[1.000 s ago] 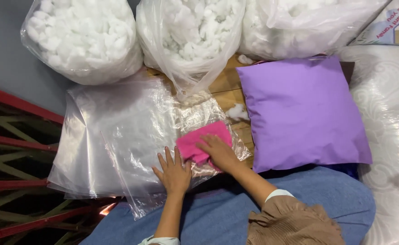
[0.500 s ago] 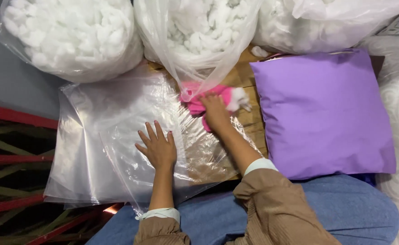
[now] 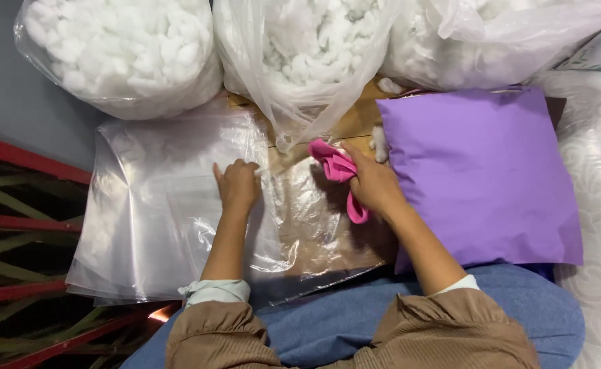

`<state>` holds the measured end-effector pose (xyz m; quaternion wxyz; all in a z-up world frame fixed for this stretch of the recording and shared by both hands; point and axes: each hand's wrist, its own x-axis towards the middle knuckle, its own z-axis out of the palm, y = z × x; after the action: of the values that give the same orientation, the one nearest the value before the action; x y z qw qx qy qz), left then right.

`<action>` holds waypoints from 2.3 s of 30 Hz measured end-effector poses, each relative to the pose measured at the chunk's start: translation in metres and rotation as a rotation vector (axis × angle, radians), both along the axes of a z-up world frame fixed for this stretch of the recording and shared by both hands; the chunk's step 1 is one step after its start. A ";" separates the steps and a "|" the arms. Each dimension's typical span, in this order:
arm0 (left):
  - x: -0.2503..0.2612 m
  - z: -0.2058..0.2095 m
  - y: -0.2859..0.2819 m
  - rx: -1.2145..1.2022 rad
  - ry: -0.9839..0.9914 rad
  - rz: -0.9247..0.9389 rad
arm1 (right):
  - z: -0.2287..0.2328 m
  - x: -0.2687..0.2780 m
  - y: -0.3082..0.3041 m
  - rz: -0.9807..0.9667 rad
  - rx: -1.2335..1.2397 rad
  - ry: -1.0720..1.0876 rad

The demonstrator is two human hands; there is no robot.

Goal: A person packages a purple pillow into a clear plastic bag, smooths it out with a cloth, seals it, and then places it into a larger bag with other pillows.

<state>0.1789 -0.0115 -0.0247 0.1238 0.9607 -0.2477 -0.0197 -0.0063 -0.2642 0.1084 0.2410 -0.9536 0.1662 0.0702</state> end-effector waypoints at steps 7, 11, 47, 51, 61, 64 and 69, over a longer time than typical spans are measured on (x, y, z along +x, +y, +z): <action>-0.116 0.109 -0.007 -0.218 -0.609 -0.453 | 0.061 -0.013 0.042 0.452 -0.108 0.304; -0.107 0.143 0.040 -0.043 -0.592 -0.387 | 0.032 -0.006 0.025 0.381 -0.346 0.152; -0.166 0.066 0.058 -0.142 0.185 0.089 | -0.044 -0.036 0.080 0.095 -0.262 -0.665; -0.160 0.051 0.073 0.202 0.282 0.266 | -0.110 -0.053 0.129 0.574 -0.463 -0.599; -0.115 0.041 0.022 -0.046 -0.070 0.290 | -0.090 -0.024 0.064 0.011 -0.462 -0.459; -0.055 0.035 0.005 -0.188 -0.192 0.346 | -0.095 -0.026 0.116 0.213 -0.334 -0.507; 0.025 0.033 -0.016 -0.464 0.259 0.362 | -0.128 -0.045 0.127 0.523 -0.416 -0.565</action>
<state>0.2036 -0.0275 0.0085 0.3713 0.9249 -0.0526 -0.0624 -0.0510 -0.1375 -0.0194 0.0537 -0.9736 -0.1430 -0.1699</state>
